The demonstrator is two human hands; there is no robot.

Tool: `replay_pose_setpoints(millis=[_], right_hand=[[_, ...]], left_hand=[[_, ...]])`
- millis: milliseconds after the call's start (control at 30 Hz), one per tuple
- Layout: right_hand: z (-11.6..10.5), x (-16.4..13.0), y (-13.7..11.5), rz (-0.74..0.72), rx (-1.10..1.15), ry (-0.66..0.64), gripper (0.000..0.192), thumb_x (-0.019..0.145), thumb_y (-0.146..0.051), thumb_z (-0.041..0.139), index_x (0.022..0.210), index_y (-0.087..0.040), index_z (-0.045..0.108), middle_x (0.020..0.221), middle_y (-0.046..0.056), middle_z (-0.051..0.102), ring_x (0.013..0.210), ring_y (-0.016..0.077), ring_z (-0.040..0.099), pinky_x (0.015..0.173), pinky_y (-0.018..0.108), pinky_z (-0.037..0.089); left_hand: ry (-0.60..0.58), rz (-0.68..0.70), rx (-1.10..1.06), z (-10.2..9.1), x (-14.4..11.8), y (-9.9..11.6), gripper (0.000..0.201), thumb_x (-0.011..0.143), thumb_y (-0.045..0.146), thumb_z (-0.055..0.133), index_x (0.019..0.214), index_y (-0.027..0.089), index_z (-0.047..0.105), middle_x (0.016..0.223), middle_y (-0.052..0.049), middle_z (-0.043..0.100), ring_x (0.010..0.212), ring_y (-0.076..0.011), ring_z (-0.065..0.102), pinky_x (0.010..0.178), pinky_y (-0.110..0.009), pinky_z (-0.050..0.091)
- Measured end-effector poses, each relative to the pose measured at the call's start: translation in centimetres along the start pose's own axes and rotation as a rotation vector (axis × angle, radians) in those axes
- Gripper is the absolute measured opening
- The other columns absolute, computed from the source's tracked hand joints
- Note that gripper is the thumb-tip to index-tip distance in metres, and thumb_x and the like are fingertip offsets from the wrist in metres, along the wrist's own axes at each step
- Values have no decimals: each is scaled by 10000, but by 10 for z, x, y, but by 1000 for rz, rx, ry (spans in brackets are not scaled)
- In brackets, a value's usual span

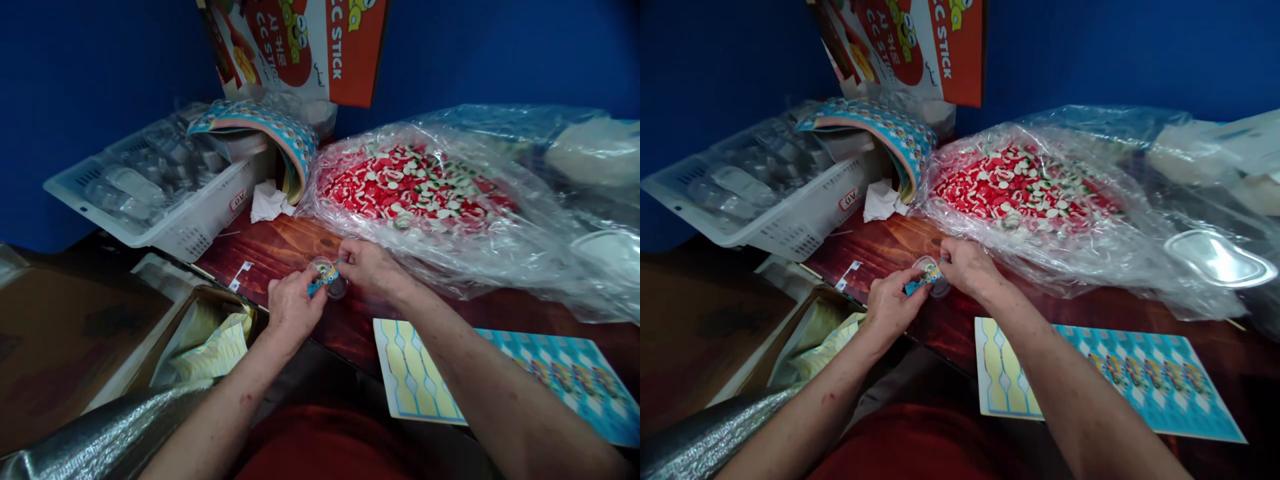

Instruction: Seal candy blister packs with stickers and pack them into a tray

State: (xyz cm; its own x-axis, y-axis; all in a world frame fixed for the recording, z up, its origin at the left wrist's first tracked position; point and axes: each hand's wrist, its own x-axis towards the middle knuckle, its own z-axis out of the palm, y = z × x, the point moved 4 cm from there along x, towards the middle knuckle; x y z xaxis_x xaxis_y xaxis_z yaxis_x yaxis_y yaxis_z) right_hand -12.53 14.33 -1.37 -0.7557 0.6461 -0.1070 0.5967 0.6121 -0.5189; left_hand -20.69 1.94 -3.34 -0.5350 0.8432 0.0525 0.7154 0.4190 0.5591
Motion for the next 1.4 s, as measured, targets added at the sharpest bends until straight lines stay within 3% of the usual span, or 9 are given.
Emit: replay_pose_setpoints(millis=[100,233,433,633,767,867,967,1133,1400], right_hand=[[-9,11,-9,-99,-117,-74,77,669,-160,542,628,-195,487,581,-40,463,539,96,381,500,219,238],[-2,14,-10,-53,-89,-91,88,676,-145,540,636,-191,476,585,-35,473,537,95,387,503,215,252],[15,-21,2,89,165,103,122,704,-210,536,631,-194,439,509,-51,444,467,86,378,465,211,265],[2,-28,-7,120,541,134,110,672,-240,554,654,-202,453,446,-62,473,392,86,415,390,197,270],[21,-61,-18,235,621,143,140,668,-234,572,607,-192,452,432,-61,474,383,78,433,374,185,292],[50,-93,-17,407,804,141,159,711,-300,552,636,-190,465,452,-53,503,367,75,440,344,178,314],[71,-108,-16,503,977,129,160,704,-324,557,686,-191,469,541,-35,567,370,76,472,301,167,314],[79,-106,-19,550,1155,123,192,688,-327,572,712,-194,435,612,-17,594,368,81,508,279,168,356],[83,-108,-25,592,1113,51,168,690,-290,556,718,-196,419,590,-38,582,314,79,490,219,147,280]], left_hand=[[51,-65,-100,-5,6,-3,243,750,346,558,947,242,655,926,-16,691,840,-176,623,756,-286,435],[62,-119,-118,-12,11,-14,223,730,328,573,915,247,666,909,-4,698,804,-176,627,725,-281,453],[-11,21,-96,-18,4,-19,194,710,298,594,873,241,682,836,-5,696,712,-157,617,668,-267,453],[101,142,-240,-44,2,-14,183,721,305,601,866,223,675,850,-8,685,747,-147,611,695,-254,450],[-93,217,-164,-51,-2,-16,184,718,322,617,857,216,671,811,-6,682,722,-143,604,674,-255,429],[-301,391,18,-48,1,-12,197,747,304,587,911,220,658,847,-10,674,796,-154,596,739,-283,387],[-410,530,212,-43,11,-5,205,765,325,562,925,233,652,824,-10,652,830,-175,580,768,-325,330],[-442,637,344,-34,23,4,273,744,444,561,901,244,659,818,-23,623,867,-205,547,773,-349,274],[-395,652,363,-28,16,-2,333,744,494,542,964,271,656,832,-35,591,854,-211,506,756,-366,253]])
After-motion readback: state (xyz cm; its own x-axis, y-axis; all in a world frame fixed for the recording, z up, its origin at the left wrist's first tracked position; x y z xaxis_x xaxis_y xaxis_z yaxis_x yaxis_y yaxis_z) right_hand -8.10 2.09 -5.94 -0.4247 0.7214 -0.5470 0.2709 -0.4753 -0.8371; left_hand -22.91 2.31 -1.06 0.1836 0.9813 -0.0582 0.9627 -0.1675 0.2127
